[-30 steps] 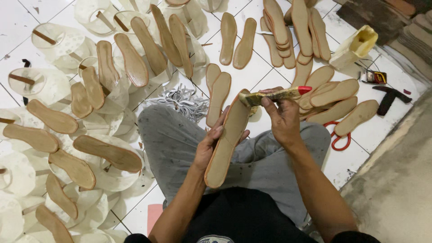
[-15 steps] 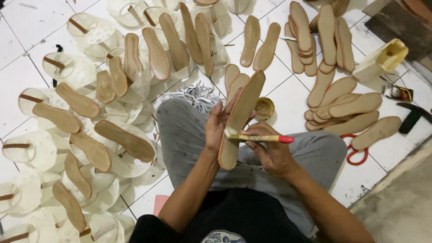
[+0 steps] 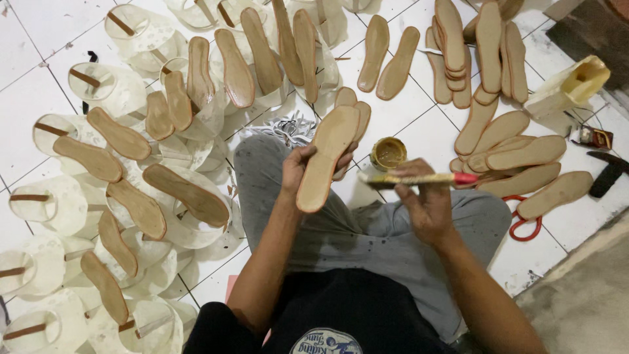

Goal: The person sits on the floor surrounded by many sandal insoles and applies glue with a brush to the surface of one insole at a time, dipping the brush into a small glue container. Coated insoles are set down on the tiled floor among the others, and the person continues with the next insole.

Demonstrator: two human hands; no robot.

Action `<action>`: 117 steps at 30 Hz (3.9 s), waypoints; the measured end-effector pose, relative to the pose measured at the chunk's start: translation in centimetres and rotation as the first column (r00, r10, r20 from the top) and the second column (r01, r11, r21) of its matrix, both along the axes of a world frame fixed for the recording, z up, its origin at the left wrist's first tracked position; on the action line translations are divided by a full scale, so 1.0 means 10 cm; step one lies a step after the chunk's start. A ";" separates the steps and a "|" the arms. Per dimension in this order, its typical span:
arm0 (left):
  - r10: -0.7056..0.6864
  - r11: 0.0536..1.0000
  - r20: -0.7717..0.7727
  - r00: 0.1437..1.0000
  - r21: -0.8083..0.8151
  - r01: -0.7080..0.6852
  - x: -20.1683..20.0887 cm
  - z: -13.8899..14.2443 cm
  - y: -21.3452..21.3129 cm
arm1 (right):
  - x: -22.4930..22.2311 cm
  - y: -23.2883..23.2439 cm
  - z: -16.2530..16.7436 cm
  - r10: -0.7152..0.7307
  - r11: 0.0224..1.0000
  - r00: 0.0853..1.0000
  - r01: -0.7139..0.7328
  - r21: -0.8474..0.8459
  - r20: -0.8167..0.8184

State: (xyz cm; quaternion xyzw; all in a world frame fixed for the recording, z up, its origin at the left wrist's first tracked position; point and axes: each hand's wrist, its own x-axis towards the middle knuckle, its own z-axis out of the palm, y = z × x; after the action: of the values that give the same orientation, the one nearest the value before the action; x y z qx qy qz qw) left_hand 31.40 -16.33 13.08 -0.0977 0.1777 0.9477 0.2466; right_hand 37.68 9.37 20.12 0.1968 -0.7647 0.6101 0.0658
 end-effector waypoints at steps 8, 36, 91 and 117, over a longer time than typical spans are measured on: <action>0.145 0.858 -0.471 0.870 -0.377 -0.348 0.66 0.66 -0.16 | -1.03 0.37 -1.27 -0.369 0.655 0.929 0.238 0.717 0.029; 0.271 0.961 -0.199 0.942 -0.006 -0.278 0.41 0.68 -0.31 | -0.44 0.67 -0.10 -0.381 0.917 0.925 0.377 0.129 0.007; 0.310 0.949 -0.124 0.943 -0.018 -0.314 0.36 0.00 0.60 | 0.43 -0.44 0.18 0.152 0.985 0.986 -0.146 0.087 -0.069; 0.450 0.874 0.117 0.885 0.147 -0.464 -0.38 -0.36 0.05 | 0.47 -0.45 0.11 -0.048 0.999 0.999 0.048 -0.009 -0.007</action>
State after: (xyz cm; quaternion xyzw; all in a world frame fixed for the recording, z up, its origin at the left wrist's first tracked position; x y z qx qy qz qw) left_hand 27.56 -15.84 9.50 -0.1530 0.0580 0.9861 0.0299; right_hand 42.41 4.82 21.24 0.1802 -0.7663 0.6110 0.0840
